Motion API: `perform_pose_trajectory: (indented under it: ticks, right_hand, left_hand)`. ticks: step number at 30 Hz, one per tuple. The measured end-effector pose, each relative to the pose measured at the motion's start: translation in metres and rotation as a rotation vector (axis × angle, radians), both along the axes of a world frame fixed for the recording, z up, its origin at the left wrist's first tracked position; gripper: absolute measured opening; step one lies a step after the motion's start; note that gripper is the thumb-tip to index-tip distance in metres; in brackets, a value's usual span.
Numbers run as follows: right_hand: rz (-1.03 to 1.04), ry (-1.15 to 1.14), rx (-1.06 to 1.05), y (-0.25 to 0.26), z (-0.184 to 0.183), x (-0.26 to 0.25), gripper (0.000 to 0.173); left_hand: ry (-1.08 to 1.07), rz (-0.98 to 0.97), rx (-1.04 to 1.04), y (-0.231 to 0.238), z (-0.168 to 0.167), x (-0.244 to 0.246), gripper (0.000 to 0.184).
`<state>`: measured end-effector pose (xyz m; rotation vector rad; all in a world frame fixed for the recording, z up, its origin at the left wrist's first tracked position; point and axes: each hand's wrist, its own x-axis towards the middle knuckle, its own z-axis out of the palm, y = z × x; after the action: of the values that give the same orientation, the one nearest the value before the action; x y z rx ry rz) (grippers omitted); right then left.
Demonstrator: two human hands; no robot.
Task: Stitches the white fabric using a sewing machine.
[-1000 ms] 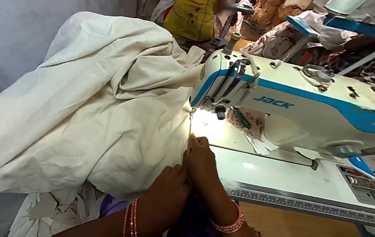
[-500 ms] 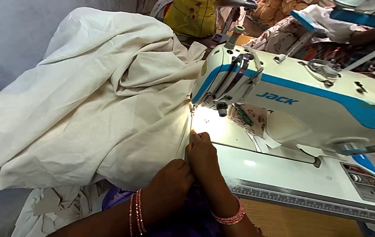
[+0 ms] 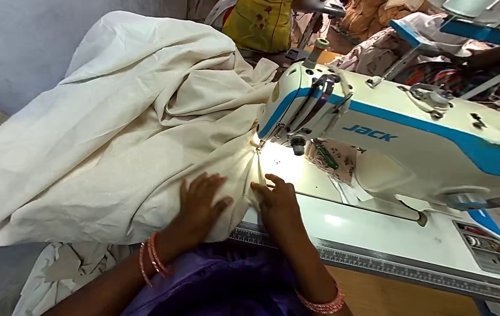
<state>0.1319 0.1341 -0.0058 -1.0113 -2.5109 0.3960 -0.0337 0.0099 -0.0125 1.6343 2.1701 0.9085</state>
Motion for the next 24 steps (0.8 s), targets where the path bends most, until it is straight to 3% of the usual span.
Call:
perform_pose_trajectory:
  ticks: [2, 5, 10, 13, 15, 17, 19, 20, 24]
  right_hand:
    - [0.07, 0.062, 0.059, 0.002, -0.009, 0.013, 0.039]
    - [0.101, 0.123, 0.074, 0.005, -0.016, 0.026, 0.039]
    - [0.082, 0.177, 0.047, 0.003, -0.02, 0.033, 0.036]
    - [0.079, 0.192, 0.056, 0.0, -0.024, 0.037, 0.037]
    - [0.078, 0.191, 0.055, -0.001, -0.026, 0.04, 0.037]
    - [0.08, 0.193, 0.061, -0.002, -0.026, 0.04, 0.036]
    - [0.084, 0.183, 0.051, -0.003, -0.025, 0.041, 0.035]
    - [0.089, 0.178, 0.042, -0.003, -0.025, 0.043, 0.034]
    - [0.086, 0.215, 0.026, -0.001, -0.026, 0.049, 0.029]
  left_hand:
    - [0.114, 0.044, -0.024, -0.001, -0.002, -0.034, 0.056]
    - [0.305, -0.067, -0.14, 0.011, 0.001, -0.092, 0.061]
    - [0.36, -0.175, -0.242, 0.042, 0.014, -0.134, 0.063]
    - [0.405, -0.061, -0.256, 0.046, 0.032, -0.095, 0.045]
    - [0.389, -0.052, -0.054, 0.039, 0.029, -0.05, 0.031]
    - [0.156, -0.124, 0.114, 0.033, 0.02, -0.003, 0.028]
    - [-0.168, -0.196, 0.087, 0.032, 0.015, 0.025, 0.029]
    - [-0.222, -0.213, 0.074, 0.033, 0.009, 0.029, 0.031]
    - [0.044, -0.335, 0.063, 0.033, -0.007, 0.016, 0.04]
